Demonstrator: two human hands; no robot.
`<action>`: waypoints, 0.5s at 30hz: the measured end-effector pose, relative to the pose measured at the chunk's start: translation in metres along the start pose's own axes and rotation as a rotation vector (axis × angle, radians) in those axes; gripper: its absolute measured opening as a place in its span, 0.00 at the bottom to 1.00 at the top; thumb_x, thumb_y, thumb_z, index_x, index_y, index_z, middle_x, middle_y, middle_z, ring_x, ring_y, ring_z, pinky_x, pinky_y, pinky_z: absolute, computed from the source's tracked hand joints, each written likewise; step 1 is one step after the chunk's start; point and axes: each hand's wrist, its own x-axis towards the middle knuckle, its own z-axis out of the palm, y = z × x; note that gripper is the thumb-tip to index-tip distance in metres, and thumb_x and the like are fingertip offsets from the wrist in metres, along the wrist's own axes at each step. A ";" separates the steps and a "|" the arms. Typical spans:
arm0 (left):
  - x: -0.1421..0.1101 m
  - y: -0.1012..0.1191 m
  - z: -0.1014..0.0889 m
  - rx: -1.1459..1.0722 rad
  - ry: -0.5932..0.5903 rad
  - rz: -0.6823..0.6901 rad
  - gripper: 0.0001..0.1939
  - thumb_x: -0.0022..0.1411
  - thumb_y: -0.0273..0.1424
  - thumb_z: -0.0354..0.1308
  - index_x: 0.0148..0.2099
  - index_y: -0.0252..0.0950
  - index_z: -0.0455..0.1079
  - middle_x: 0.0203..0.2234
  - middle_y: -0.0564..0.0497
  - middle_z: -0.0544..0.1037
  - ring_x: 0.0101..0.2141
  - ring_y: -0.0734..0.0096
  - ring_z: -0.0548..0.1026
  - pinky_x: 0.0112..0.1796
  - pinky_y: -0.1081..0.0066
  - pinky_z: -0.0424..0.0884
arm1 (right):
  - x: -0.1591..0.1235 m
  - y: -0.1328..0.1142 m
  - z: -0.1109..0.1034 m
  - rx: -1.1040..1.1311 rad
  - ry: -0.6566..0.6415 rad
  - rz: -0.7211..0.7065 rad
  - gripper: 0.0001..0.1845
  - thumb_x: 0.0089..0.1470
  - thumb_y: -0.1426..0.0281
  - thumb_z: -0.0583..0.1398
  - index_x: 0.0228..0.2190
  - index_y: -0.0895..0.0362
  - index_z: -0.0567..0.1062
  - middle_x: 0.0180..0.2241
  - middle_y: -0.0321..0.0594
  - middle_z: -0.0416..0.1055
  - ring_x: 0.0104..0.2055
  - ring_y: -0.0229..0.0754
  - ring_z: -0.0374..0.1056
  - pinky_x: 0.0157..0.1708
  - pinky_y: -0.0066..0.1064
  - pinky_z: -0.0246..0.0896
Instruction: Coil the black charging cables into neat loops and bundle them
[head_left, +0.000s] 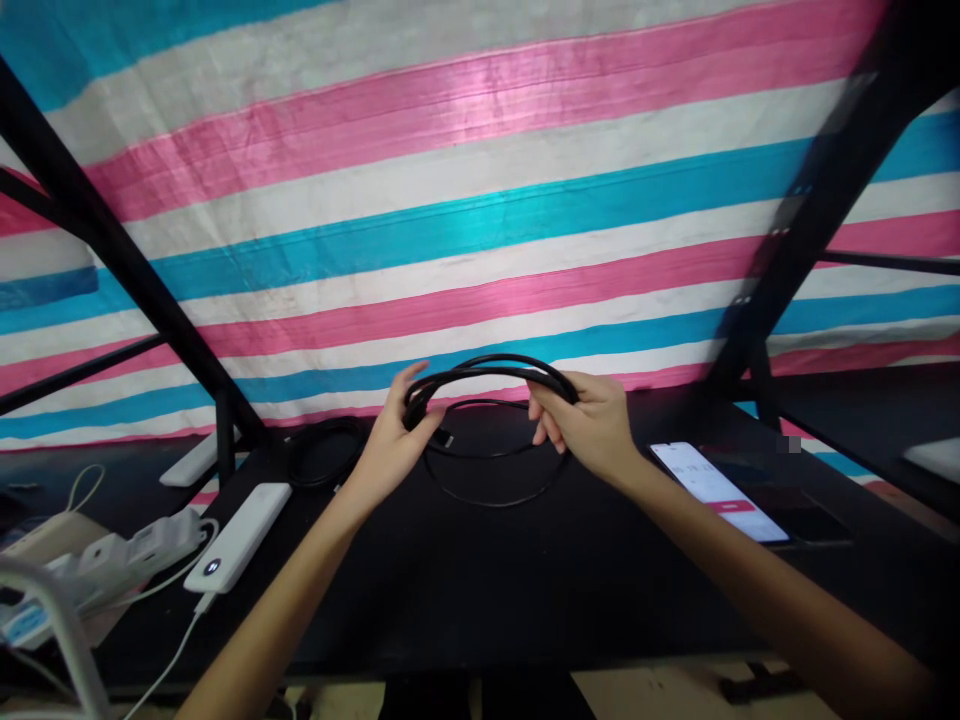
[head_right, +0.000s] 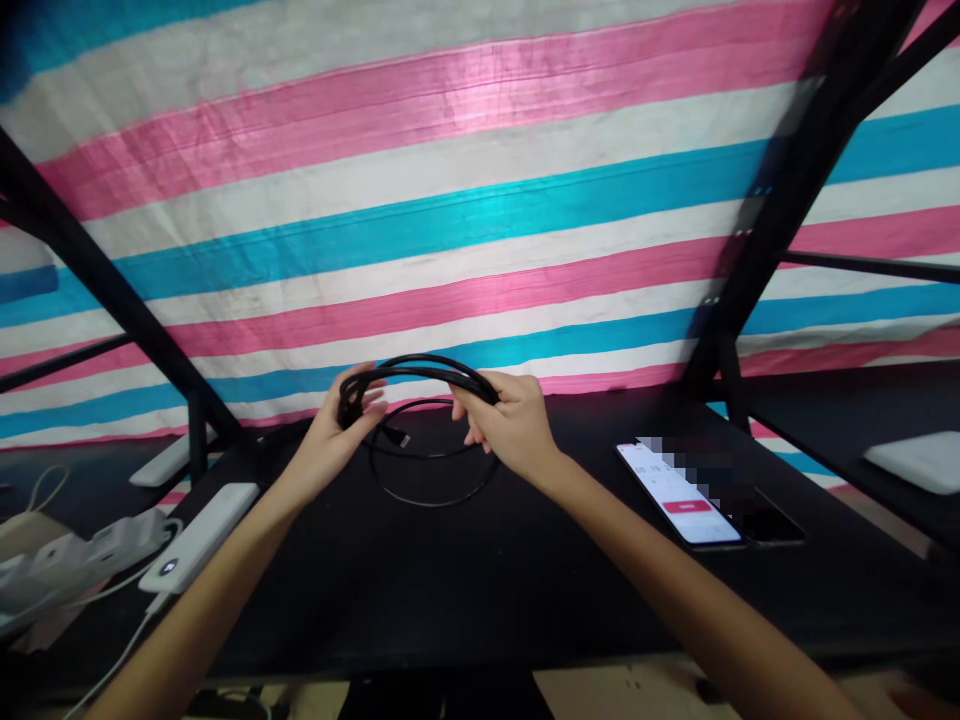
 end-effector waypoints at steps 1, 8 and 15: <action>-0.002 -0.001 -0.002 -0.002 0.059 -0.057 0.37 0.54 0.38 0.62 0.62 0.43 0.50 0.56 0.42 0.64 0.55 0.62 0.65 0.54 0.62 0.60 | 0.000 -0.002 0.000 -0.016 0.034 -0.008 0.19 0.52 0.60 0.60 0.16 0.56 0.69 0.07 0.29 0.58 0.09 0.32 0.58 0.12 0.25 0.58; -0.027 -0.009 0.013 -0.551 0.005 -0.634 0.29 0.50 0.36 0.66 0.53 0.36 0.61 0.49 0.37 0.72 0.48 0.58 0.73 0.44 0.66 0.69 | -0.007 0.001 0.005 0.070 0.059 0.035 0.22 0.53 0.56 0.59 0.16 0.56 0.67 0.07 0.29 0.58 0.09 0.31 0.58 0.11 0.23 0.57; -0.025 -0.024 0.029 -0.886 0.105 -0.462 0.13 0.59 0.32 0.58 0.46 0.35 0.64 0.42 0.41 0.78 0.45 0.59 0.76 0.48 0.63 0.70 | -0.020 0.030 0.006 0.223 -0.284 0.302 0.24 0.54 0.51 0.55 0.18 0.57 0.66 0.08 0.27 0.58 0.10 0.31 0.58 0.20 0.29 0.67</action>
